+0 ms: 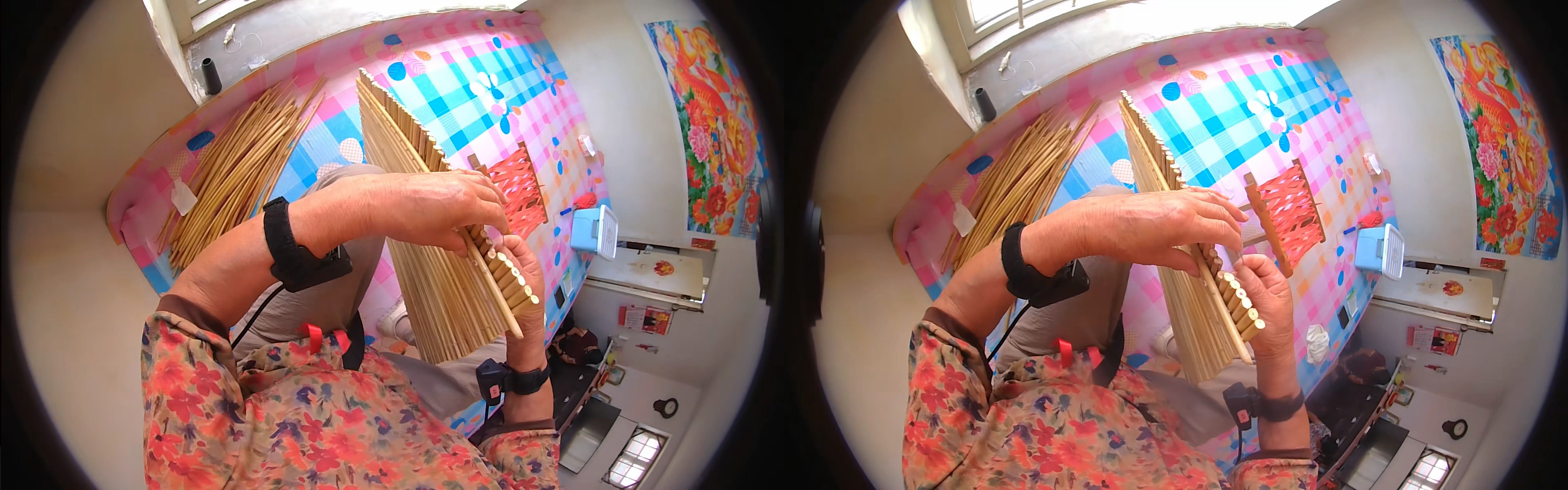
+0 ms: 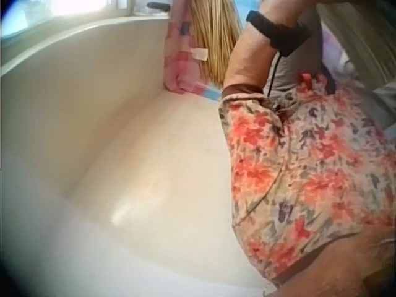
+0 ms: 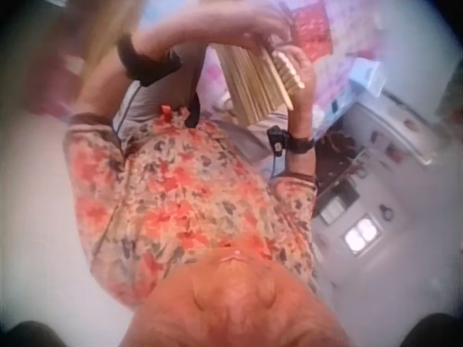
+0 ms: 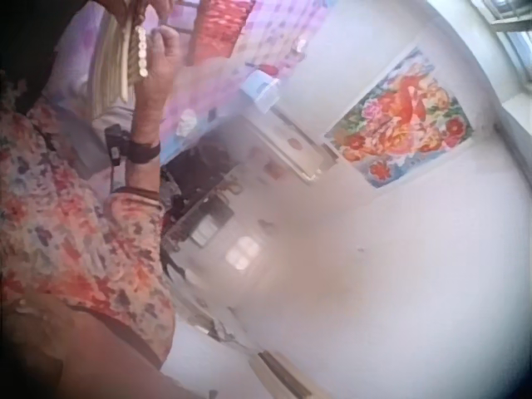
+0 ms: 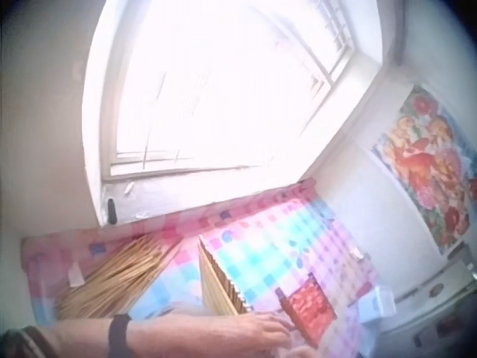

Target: The person weaves a bamboo mat by hand, threading a thin string through the ends of aligned bamboo strips. They repeatedly pull the string tight, adjust the alignment of the strips, and rotate the mat to continue binding the edges.

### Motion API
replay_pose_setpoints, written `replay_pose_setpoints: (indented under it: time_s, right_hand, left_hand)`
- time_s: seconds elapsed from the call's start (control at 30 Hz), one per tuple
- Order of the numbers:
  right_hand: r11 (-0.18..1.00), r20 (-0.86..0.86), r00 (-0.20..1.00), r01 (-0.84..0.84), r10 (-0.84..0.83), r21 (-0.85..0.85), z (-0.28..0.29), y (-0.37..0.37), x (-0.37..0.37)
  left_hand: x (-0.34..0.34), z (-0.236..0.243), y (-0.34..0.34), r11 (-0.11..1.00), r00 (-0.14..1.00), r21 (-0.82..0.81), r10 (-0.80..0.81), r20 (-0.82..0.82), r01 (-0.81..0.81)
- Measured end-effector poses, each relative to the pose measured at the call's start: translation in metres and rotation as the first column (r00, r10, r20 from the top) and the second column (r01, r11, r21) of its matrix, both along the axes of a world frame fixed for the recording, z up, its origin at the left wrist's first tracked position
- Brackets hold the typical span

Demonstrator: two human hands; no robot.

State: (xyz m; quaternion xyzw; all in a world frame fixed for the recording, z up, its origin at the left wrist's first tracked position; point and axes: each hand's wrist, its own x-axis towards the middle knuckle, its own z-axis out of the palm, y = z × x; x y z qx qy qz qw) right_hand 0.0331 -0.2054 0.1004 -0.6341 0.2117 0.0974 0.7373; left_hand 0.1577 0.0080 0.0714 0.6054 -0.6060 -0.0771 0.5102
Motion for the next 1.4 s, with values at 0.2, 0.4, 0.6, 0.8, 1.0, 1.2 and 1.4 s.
replay_pose_setpoints:
  time_s: [0.2, 0.4, 0.6, 0.8, 1.0, 1.2, 1.4]
  right_hand:
    - [0.988, 0.066, 0.998, -0.017, 0.007, 0.151, 0.002, -0.039, -0.007]
    - [0.999, 0.086, 0.996, 0.031, -0.028, -0.028, 0.027, -0.039, -0.003]
    - [0.768, 0.08, 0.969, -0.132, 0.232, -0.626, 0.023, -0.039, -0.01]
    - [0.974, 0.313, 0.949, -0.045, -0.028, 0.224, 0.025, -0.057, -0.014]
    - [0.769, 0.215, 0.917, 0.135, -0.337, 0.625, 0.019, -0.018, 0.015]
    - [0.848, 0.209, 0.938, 0.138, -0.278, 0.511, 0.012, -0.025, 0.027]
    - [0.927, 0.22, 0.938, 0.187, -0.266, 0.324, 0.023, -0.037, 0.029]
  left_hand:
    - [0.003, -0.009, -0.001, 0.997, 1.0, -0.078, 0.024, -0.016, -0.025]
    - [0.0, -0.009, 0.001, 0.992, 0.999, -0.125, -0.001, 0.048, 0.007]
    - [-0.004, 0.001, 0.005, 0.998, 0.999, -0.055, -0.003, 0.042, 0.005]
    - [-0.007, 0.008, 0.004, 1.0, 0.998, 0.023, -0.023, 0.062, 0.022]
    - [-0.006, 0.012, -0.002, 0.998, 0.998, 0.048, -0.05, 0.046, 0.048]
    - [-0.003, 0.013, -0.005, 0.997, 0.997, 0.048, -0.068, 0.019, 0.067]
    - [-0.001, 0.01, -0.013, 0.996, 0.996, 0.015, -0.091, 0.009, 0.091]
